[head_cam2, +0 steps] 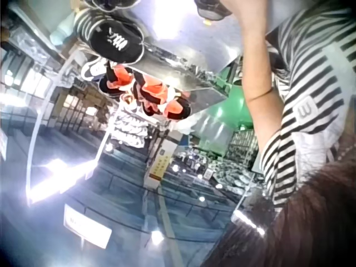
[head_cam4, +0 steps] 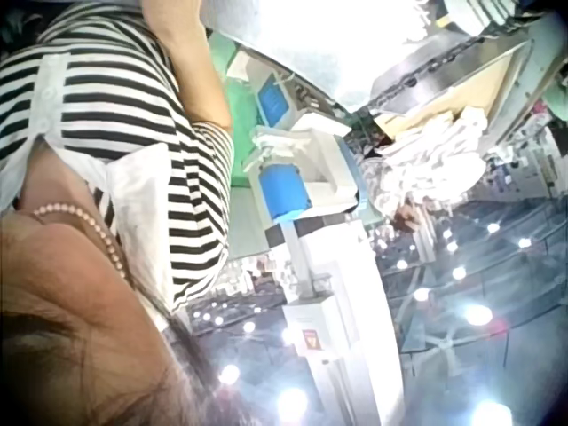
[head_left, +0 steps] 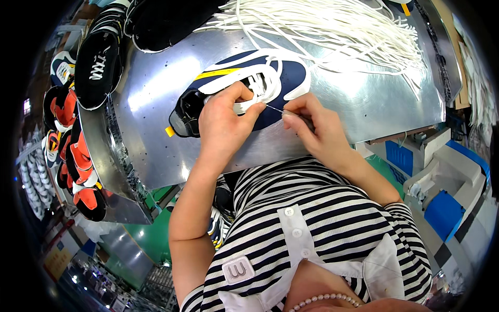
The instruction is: The person laces a shoe by threading a white lace through the eyelets and then ties a bow.
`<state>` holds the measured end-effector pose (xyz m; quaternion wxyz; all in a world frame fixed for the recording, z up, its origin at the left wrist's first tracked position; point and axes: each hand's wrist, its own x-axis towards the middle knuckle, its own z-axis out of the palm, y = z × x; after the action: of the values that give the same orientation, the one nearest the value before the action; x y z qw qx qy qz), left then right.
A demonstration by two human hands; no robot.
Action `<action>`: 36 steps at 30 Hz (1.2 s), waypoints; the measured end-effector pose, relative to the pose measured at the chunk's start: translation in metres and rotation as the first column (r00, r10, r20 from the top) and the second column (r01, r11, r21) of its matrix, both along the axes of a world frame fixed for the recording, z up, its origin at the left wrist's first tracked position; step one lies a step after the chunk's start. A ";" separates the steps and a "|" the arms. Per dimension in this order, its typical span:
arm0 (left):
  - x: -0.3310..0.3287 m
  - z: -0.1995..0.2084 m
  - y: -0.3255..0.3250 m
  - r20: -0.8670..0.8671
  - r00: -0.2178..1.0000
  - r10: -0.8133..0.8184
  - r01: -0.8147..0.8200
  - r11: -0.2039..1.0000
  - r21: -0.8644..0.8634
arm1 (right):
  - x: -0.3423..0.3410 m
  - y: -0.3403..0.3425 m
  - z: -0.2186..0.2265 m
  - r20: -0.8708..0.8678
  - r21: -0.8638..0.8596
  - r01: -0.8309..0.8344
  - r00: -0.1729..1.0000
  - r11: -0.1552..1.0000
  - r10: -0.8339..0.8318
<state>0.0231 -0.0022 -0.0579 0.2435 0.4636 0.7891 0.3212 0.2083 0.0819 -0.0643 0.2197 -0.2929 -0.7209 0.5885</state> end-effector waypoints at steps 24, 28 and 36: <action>0.019 0.004 -0.027 -0.384 0.917 -0.103 0.213 0.943 0.257 | 0.018 0.006 0.013 0.324 0.276 -0.088 0.946 0.957 -0.006; 0.019 0.006 -0.033 -0.459 0.873 -0.168 0.297 0.928 0.224 | 0.025 0.027 0.042 0.080 0.232 -0.036 0.997 0.972 0.018; 0.025 -0.007 -0.038 -0.636 0.766 -0.090 0.368 0.873 0.319 | -0.041 0.021 0.025 0.445 0.554 -0.517 0.846 0.653 0.292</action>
<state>0.0480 -0.0400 -0.0647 -0.0895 0.6781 0.6704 0.2878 0.1671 0.1027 -0.0388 0.0505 -0.1168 -0.9524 0.2771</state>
